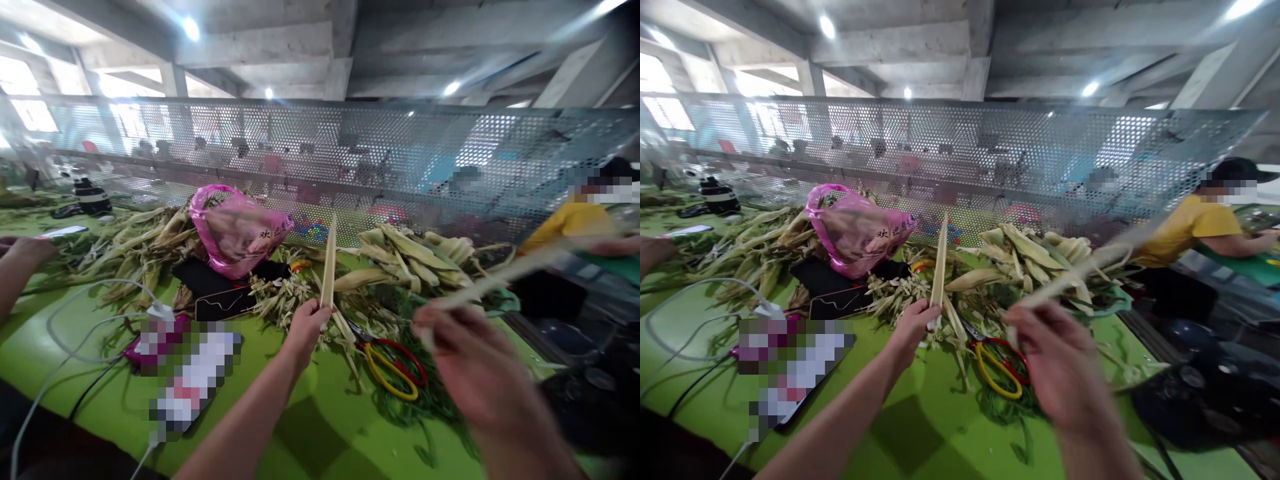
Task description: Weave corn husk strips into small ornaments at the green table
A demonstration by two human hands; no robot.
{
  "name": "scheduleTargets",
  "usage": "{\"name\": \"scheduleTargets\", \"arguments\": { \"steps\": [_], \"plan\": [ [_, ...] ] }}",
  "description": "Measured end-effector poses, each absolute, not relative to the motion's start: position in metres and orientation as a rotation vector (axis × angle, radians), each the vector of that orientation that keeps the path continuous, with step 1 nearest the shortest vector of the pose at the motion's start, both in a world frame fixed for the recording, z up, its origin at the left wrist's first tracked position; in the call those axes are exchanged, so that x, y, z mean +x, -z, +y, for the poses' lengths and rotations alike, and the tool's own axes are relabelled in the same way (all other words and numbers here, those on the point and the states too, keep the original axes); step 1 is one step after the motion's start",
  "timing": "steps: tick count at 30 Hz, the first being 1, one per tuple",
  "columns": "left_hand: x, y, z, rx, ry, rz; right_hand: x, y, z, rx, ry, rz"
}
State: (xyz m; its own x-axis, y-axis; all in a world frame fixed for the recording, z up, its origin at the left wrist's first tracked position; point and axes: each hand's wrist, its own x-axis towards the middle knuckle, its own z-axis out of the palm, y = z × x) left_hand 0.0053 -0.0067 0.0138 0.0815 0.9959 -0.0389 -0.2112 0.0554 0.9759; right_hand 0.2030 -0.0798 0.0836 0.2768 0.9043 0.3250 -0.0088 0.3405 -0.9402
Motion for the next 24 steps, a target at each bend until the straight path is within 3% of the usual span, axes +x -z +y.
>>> {"name": "scheduleTargets", "arguments": {
  "steps": [3, 10, 24],
  "plan": [
    [0.01, -0.013, -0.008, 1.122, -1.191, 1.017, 0.16, -0.059, -0.052, -1.114, -1.062, -1.139],
    [0.02, -0.016, -0.014, 1.136, -1.18, 0.878, 0.14, -0.025, -0.042, -1.167, -1.041, -1.121],
    [0.02, -0.022, -0.026, 1.1, -1.059, 0.659, 0.15, -0.023, -0.04, -1.11, -1.12, -1.001]
  ]
}}
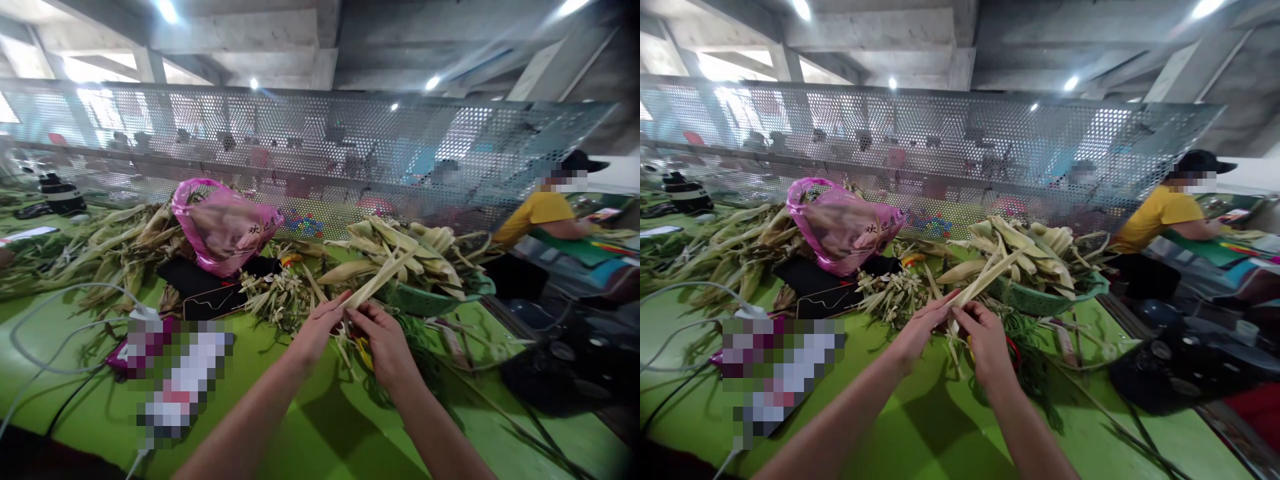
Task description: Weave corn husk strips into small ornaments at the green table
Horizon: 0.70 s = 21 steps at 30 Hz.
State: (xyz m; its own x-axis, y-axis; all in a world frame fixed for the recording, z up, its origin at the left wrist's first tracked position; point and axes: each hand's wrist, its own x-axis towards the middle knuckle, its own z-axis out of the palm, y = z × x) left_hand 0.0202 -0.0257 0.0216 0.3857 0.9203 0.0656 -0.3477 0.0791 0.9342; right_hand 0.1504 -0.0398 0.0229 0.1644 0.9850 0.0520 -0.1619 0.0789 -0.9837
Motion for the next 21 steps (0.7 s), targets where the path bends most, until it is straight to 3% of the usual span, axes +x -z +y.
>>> {"name": "scheduleTargets", "arguments": {
  "steps": [13, 21],
  "plan": [
    [0.008, -0.017, -0.011, 1.758, -1.069, 1.029, 0.16, -0.035, -0.047, -1.341, -0.785, -1.427],
    [0.008, -0.019, -0.015, 1.943, -1.003, 1.119, 0.162, -0.029, -0.046, -1.324, -0.821, -1.462]
  ]
}}
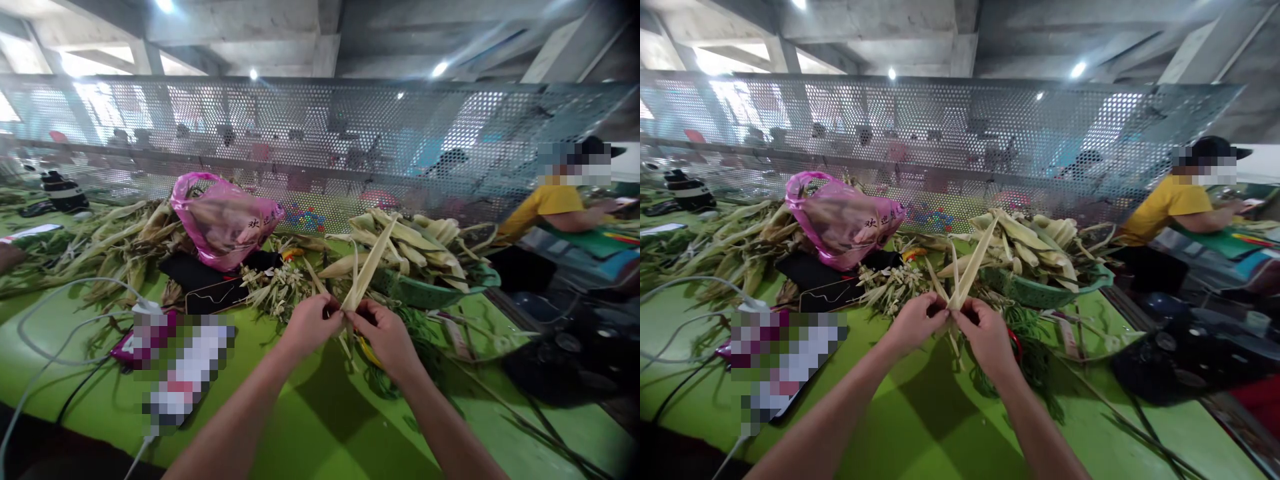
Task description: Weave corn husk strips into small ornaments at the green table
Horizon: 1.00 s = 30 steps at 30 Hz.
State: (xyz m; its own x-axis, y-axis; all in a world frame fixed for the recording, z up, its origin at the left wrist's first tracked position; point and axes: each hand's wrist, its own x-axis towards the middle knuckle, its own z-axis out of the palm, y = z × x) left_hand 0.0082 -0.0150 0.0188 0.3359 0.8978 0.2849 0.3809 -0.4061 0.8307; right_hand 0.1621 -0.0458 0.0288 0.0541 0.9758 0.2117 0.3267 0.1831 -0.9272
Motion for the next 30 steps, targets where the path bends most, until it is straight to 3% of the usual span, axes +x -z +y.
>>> {"name": "scheduleTargets", "arguments": {
  "steps": [18, 30],
  "plan": [
    [0.02, -0.012, -0.019, 1.857, -0.948, 1.139, 0.165, -0.03, -0.045, -1.346, -0.83, -1.473],
    [0.021, -0.018, -0.023, 1.806, -0.959, 1.218, 0.166, -0.027, -0.043, -1.25, -1.027, -1.462]
  ]
}}
